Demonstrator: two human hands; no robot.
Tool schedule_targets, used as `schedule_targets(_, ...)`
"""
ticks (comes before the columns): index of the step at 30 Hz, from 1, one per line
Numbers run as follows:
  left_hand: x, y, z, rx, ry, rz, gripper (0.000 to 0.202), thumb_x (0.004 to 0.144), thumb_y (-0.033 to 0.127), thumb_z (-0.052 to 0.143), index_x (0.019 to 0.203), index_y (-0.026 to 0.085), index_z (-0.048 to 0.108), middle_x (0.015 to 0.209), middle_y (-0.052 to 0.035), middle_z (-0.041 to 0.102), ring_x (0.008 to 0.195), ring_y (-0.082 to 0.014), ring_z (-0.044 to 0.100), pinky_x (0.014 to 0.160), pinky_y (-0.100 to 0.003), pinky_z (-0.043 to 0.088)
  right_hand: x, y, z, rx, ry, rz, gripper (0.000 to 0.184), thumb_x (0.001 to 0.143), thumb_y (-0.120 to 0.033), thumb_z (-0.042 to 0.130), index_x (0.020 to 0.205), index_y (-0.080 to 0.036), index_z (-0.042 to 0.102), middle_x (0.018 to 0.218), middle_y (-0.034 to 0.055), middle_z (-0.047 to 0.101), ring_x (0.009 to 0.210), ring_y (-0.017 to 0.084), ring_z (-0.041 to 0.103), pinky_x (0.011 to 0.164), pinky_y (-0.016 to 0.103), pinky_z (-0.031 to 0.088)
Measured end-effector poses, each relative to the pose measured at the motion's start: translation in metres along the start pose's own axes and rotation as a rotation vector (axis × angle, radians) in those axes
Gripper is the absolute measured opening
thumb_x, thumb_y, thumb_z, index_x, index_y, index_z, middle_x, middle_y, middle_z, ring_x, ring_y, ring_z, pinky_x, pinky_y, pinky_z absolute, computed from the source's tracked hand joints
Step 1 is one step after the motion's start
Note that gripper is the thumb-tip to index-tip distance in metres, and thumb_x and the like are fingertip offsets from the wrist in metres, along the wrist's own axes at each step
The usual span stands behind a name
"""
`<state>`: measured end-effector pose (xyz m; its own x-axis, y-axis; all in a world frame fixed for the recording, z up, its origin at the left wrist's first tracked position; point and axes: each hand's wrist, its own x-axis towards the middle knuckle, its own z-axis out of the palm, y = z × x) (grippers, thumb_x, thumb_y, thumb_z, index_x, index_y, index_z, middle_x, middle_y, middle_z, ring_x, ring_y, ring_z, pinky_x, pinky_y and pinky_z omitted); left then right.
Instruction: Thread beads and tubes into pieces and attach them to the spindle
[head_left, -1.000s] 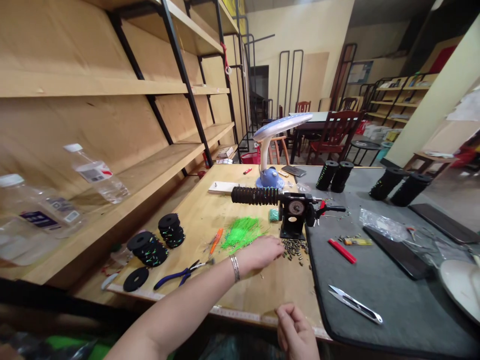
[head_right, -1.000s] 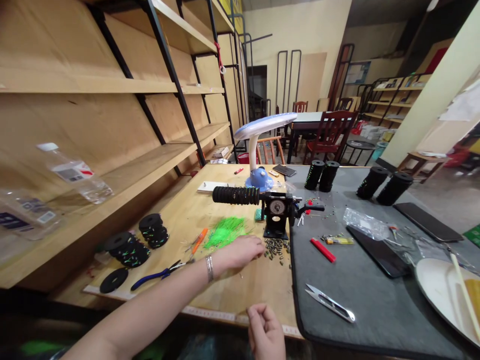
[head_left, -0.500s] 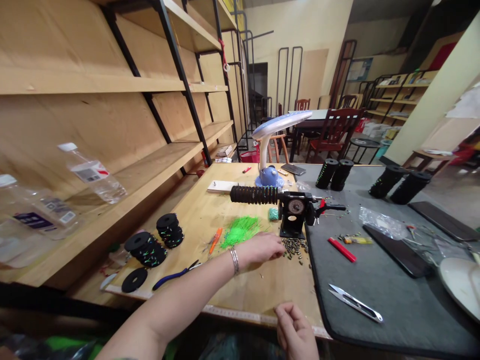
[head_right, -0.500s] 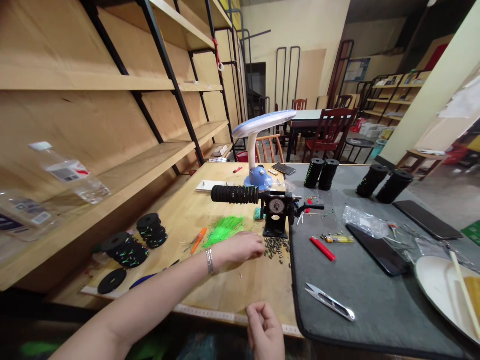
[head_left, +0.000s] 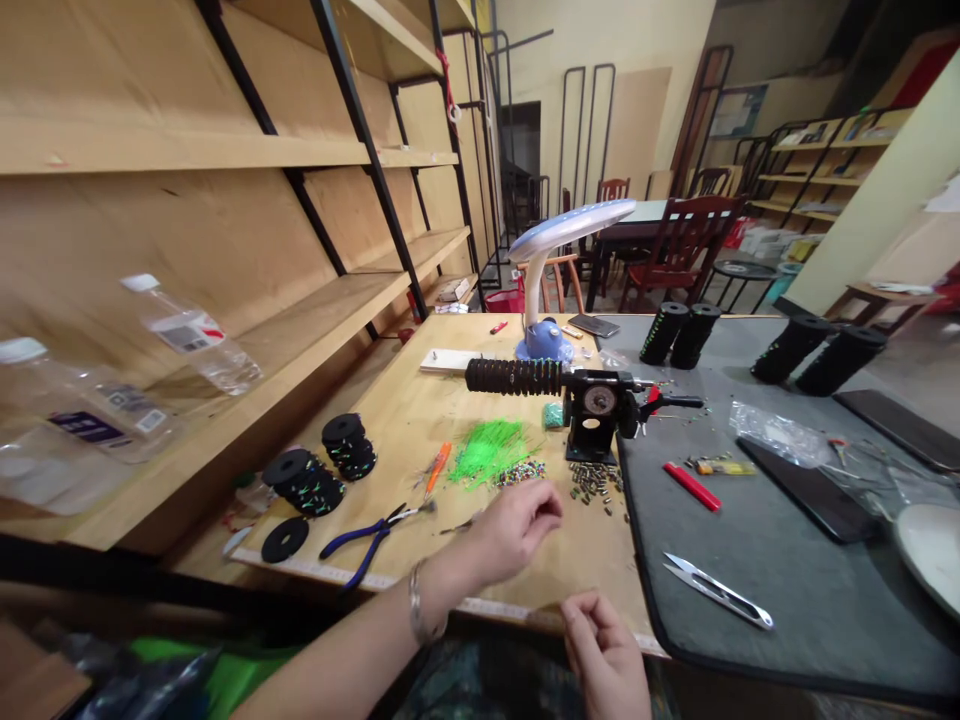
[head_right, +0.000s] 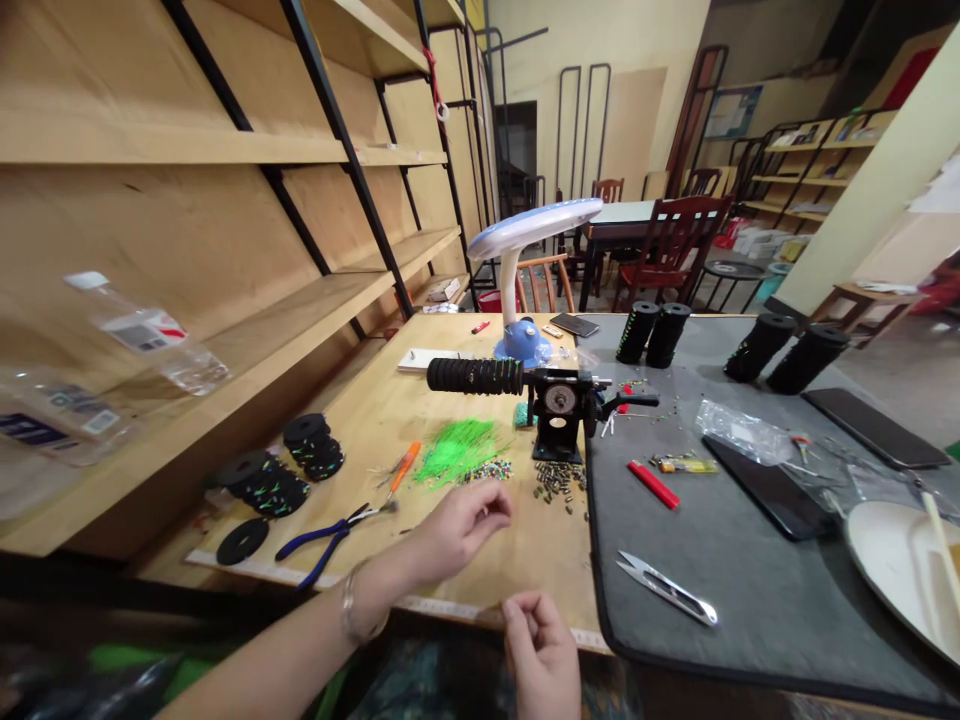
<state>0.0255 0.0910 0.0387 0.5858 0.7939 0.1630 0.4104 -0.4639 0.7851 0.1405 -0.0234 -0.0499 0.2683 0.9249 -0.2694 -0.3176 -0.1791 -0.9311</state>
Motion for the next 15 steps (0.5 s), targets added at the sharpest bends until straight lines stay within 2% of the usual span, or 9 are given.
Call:
schedule_targets(2, -0.033, -0.001, 0.009, -0.31, 0.13, -0.221, 0.001, 0.083, 0.018, 0.055, 0.084, 0.018, 0.055, 0.075, -0.0003, 0.057, 0.07, -0.0138, 0.053, 0.065, -0.024, 0.043, -0.006, -0.002, 0.003, -0.061, 0.027, -0.066, 0.046, 0.066, -0.064, 0.069, 0.061, -0.02, 0.056, 0.046, -0.0089, 0.033, 0.041, 0.008, 0.027, 0.041, 0.021, 0.022)
schedule_targets(3, -0.048, -0.003, 0.015, -0.442, 0.182, -0.296, 0.006, 0.08, 0.018, 0.058, 0.085, 0.017, 0.054, 0.077, -0.0005, 0.057, 0.073, -0.0138, 0.054, 0.068, -0.025, 0.044, -0.009, -0.003, 0.006, -0.089, 0.026, -0.1, 0.045, 0.068, -0.063, 0.068, 0.061, -0.02, 0.056, 0.047, -0.0084, 0.034, 0.042, 0.009, 0.028, 0.041, 0.022, 0.023)
schedule_targets(4, -0.061, -0.005, 0.021, -0.551, 0.223, -0.348, 0.011, 0.078, 0.018, 0.061, 0.086, 0.017, 0.053, 0.079, -0.0007, 0.057, 0.075, -0.0139, 0.055, 0.07, -0.025, 0.045, -0.011, -0.003, 0.008, -0.118, 0.01, -0.127, 0.045, 0.07, -0.062, 0.066, 0.06, -0.02, 0.055, 0.047, -0.0079, 0.036, 0.043, 0.009, 0.029, 0.042, 0.022, 0.025)
schedule_targets(6, -0.081, -0.01, 0.032, -0.714, 0.294, -0.438, 0.018, 0.074, 0.021, 0.066, 0.085, 0.017, 0.052, 0.077, 0.0004, 0.055, 0.07, -0.0127, 0.055, 0.063, -0.023, 0.045, -0.016, -0.002, 0.013, -0.166, -0.034, -0.164, 0.044, 0.073, -0.06, 0.064, 0.059, -0.02, 0.054, 0.048, -0.0071, 0.039, 0.045, 0.01, 0.033, 0.044, 0.023, 0.028)
schedule_targets(8, -0.092, -0.013, 0.039, -0.816, 0.365, -0.483, 0.023, 0.071, 0.023, 0.07, 0.084, 0.018, 0.052, 0.075, 0.0012, 0.055, 0.069, -0.0123, 0.055, 0.062, -0.023, 0.046, -0.018, -0.001, 0.016, -0.204, -0.085, -0.174, 0.043, 0.076, -0.059, 0.062, 0.059, -0.021, 0.053, 0.047, -0.0062, 0.043, 0.045, 0.011, 0.037, 0.045, 0.023, 0.03)
schedule_targets(10, -0.098, -0.015, 0.044, -0.894, 0.417, -0.496, 0.027, 0.069, 0.024, 0.073, 0.084, 0.017, 0.052, 0.075, 0.0014, 0.055, 0.071, -0.0132, 0.058, 0.068, -0.026, 0.048, -0.018, 0.001, 0.018, -0.229, -0.147, -0.17, 0.042, 0.079, -0.057, 0.06, 0.061, -0.021, 0.052, 0.047, -0.005, 0.048, 0.045, 0.012, 0.041, 0.046, 0.023, 0.032)
schedule_targets(15, -0.103, -0.018, 0.048, -0.95, 0.448, -0.472, 0.029, 0.069, 0.024, 0.075, 0.087, 0.017, 0.054, 0.077, 0.0011, 0.057, 0.073, -0.0133, 0.059, 0.074, -0.028, 0.049, -0.016, 0.003, 0.019, -0.234, -0.347, -0.075, 0.041, 0.085, -0.058, 0.052, 0.067, -0.021, 0.049, 0.05, -0.0005, 0.06, 0.042, 0.011, 0.047, 0.044, 0.021, 0.034)
